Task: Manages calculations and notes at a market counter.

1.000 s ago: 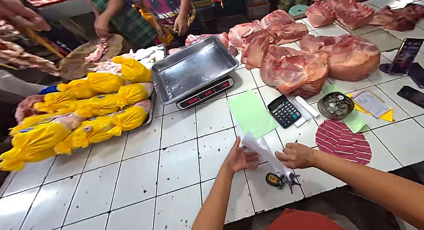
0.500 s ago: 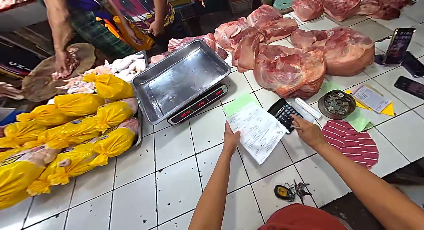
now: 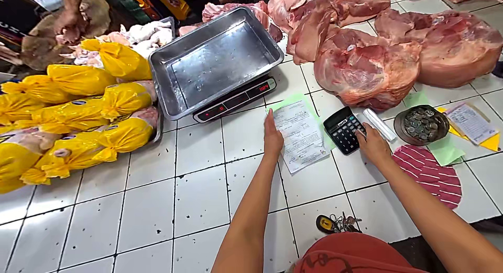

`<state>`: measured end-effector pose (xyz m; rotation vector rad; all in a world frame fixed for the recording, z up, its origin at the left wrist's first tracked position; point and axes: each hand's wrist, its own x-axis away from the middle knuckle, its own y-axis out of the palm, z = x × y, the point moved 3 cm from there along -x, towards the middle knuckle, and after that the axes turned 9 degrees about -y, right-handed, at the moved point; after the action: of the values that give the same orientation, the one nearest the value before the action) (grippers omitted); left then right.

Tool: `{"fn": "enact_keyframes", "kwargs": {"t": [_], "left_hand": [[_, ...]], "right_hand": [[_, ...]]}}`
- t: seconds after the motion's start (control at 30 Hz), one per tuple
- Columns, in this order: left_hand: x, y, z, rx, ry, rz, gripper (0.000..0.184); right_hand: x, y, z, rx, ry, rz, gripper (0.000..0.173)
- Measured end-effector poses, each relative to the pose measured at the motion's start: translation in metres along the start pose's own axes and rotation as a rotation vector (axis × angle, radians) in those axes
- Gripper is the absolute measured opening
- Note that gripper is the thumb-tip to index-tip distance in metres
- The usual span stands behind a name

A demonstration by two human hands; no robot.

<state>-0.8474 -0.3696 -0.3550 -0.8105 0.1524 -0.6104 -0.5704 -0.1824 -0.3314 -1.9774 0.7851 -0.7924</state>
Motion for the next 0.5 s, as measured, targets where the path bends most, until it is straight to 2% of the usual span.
{"fn": "enact_keyframes", "kwargs": {"t": [0.07, 0.1, 0.17, 0.27, 0.4, 0.5], "left_hand": [[0.008, 0.005, 0.008, -0.126, 0.13, 0.056, 0.079], [0.018, 0.01, 0.014, -0.166, 0.191, 0.023, 0.073], [0.049, 0.027, 0.024, -0.272, 0.27, -0.177, 0.073], [0.09, 0.049, 0.037, -0.428, 0.324, -0.459, 0.094], [0.092, 0.054, 0.046, -0.433, 0.271, -0.41, 0.07], [0.085, 0.025, 0.058, -0.427, 0.299, -0.296, 0.048]], "right_hand": [[0.006, 0.0, 0.002, -0.013, 0.015, -0.023, 0.055], [0.01, 0.001, 0.003, -0.022, 0.014, -0.023, 0.055], [0.018, 0.003, 0.006, -0.041, 0.004, -0.034, 0.054], [0.024, 0.005, 0.007, -0.04, -0.031, -0.04, 0.052], [0.012, -0.001, -0.001, 0.039, -0.076, -0.059, 0.051], [-0.002, -0.004, -0.005, 0.071, -0.095, -0.081, 0.049]]}}
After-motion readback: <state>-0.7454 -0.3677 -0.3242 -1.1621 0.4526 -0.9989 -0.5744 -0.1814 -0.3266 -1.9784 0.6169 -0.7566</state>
